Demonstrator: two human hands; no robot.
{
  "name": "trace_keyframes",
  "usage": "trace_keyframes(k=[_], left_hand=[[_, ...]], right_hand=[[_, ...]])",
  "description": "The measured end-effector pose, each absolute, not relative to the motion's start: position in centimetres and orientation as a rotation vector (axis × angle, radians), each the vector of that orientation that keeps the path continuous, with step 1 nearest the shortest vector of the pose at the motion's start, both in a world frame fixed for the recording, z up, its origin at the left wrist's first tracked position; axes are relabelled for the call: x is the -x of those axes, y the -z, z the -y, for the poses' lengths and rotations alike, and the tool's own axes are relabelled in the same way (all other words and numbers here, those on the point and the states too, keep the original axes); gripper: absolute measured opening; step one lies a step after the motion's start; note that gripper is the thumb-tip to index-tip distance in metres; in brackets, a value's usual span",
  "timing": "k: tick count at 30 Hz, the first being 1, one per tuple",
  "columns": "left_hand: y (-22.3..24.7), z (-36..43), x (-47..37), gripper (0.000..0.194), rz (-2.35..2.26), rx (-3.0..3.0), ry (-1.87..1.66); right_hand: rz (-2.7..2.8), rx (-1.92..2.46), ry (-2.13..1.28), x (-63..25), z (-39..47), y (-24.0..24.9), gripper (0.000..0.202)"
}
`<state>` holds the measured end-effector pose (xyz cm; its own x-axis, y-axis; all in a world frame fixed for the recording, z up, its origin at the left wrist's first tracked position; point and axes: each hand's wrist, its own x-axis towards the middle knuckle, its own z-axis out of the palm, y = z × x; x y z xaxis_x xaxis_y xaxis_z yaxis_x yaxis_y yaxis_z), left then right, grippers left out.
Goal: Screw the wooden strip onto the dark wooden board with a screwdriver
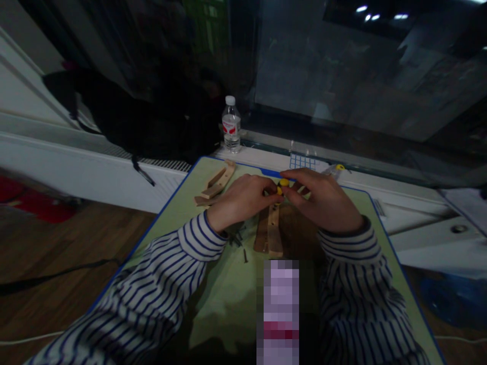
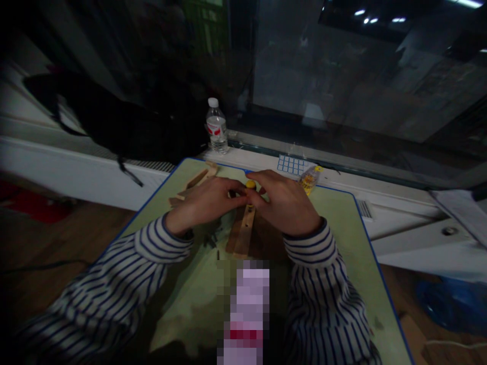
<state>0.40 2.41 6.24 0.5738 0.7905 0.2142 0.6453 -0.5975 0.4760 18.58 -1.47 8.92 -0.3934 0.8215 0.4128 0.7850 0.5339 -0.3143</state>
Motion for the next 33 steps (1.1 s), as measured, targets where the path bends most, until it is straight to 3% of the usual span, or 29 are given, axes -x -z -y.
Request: trace_keyframes(k=[33], left_hand=[[-5.9,-2.4,-1.3,0.029,-1.206,-2.489,-0.63]], right_hand=[[2.287,1.415,-0.04,-18.5,1.3,-9.5,0.025]])
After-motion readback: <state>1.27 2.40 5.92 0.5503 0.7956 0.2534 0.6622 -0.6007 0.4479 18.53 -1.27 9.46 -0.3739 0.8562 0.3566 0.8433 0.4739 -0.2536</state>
